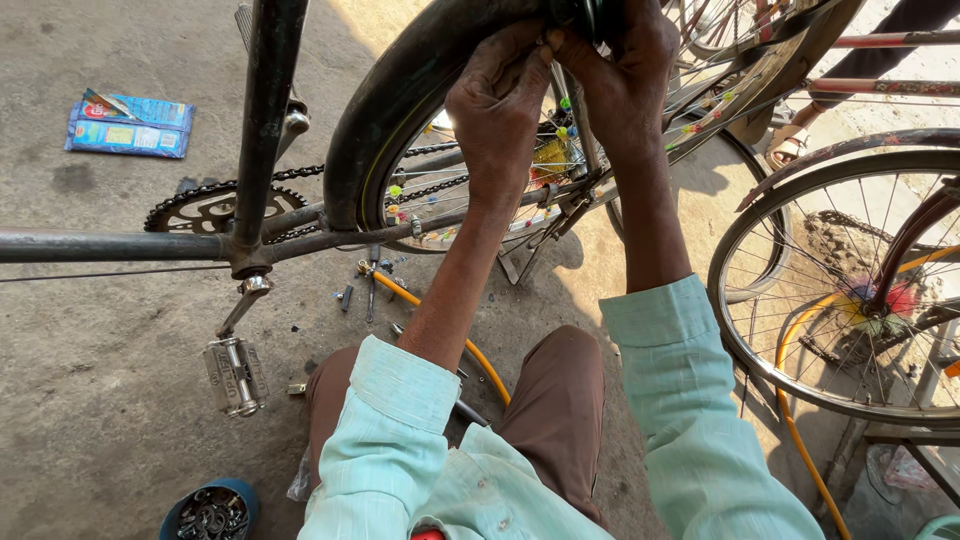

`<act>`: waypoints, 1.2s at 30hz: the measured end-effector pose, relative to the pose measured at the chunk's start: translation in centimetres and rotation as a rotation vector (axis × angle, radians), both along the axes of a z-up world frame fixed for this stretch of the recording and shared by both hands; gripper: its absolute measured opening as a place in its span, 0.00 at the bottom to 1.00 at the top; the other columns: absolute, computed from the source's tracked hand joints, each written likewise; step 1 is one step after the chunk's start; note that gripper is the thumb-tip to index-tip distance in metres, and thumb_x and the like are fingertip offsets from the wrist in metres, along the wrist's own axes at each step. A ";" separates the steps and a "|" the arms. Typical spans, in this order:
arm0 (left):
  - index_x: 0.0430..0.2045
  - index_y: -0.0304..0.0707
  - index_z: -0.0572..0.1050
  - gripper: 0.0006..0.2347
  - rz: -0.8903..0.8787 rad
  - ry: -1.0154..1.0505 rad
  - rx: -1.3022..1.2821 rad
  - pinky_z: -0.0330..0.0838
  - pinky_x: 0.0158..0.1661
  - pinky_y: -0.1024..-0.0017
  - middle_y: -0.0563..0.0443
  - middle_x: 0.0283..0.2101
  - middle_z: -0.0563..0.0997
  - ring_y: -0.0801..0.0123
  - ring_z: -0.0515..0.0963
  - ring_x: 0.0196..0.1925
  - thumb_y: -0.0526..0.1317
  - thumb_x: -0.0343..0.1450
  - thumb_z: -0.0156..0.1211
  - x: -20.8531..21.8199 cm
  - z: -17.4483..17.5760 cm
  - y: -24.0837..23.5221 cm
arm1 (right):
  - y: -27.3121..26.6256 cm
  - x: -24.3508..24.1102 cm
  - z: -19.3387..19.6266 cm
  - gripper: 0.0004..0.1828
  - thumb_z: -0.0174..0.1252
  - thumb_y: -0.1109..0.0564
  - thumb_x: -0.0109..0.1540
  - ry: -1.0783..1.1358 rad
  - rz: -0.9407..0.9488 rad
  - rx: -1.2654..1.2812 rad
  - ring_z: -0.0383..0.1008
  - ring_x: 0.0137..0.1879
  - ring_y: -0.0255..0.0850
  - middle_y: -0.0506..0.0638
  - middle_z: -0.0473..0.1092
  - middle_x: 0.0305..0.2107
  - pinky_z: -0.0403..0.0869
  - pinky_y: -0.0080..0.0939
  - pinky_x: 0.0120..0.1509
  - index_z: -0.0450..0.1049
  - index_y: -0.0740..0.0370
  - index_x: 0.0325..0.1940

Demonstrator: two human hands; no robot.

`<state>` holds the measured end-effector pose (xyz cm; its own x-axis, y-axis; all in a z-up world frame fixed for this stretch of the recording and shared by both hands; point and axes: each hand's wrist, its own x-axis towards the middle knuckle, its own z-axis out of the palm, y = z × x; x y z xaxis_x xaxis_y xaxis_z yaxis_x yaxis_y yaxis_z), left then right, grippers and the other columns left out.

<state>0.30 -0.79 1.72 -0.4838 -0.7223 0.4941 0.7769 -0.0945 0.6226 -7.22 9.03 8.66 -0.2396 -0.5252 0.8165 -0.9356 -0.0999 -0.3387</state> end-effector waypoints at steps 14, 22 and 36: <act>0.48 0.32 0.81 0.10 0.065 0.058 0.202 0.83 0.56 0.67 0.42 0.47 0.86 0.64 0.86 0.52 0.32 0.73 0.69 -1.1 1.0 2.0 | 1.9 -1.2 1.6 0.17 0.66 0.74 0.68 -0.180 0.279 0.113 0.81 0.58 0.39 0.52 0.77 0.48 0.82 0.42 0.66 0.76 0.66 0.59; 0.37 0.31 0.84 0.05 0.175 0.026 0.193 0.84 0.36 0.71 0.44 0.34 0.87 0.69 0.86 0.33 0.27 0.70 0.68 -0.9 2.0 1.4 | 1.7 -0.8 0.9 0.06 0.61 0.69 0.72 -0.305 0.334 0.055 0.78 0.45 0.35 0.48 0.77 0.39 0.79 0.37 0.51 0.77 0.65 0.52; 0.40 0.20 0.82 0.07 0.035 -0.010 0.197 0.86 0.43 0.69 0.39 0.38 0.86 0.66 0.87 0.37 0.23 0.70 0.61 2.0 4.6 1.5 | 0.5 0.4 0.7 0.24 0.68 0.60 0.65 0.029 -0.031 0.003 0.81 0.49 0.44 0.52 0.76 0.43 0.77 0.44 0.52 0.66 0.60 0.62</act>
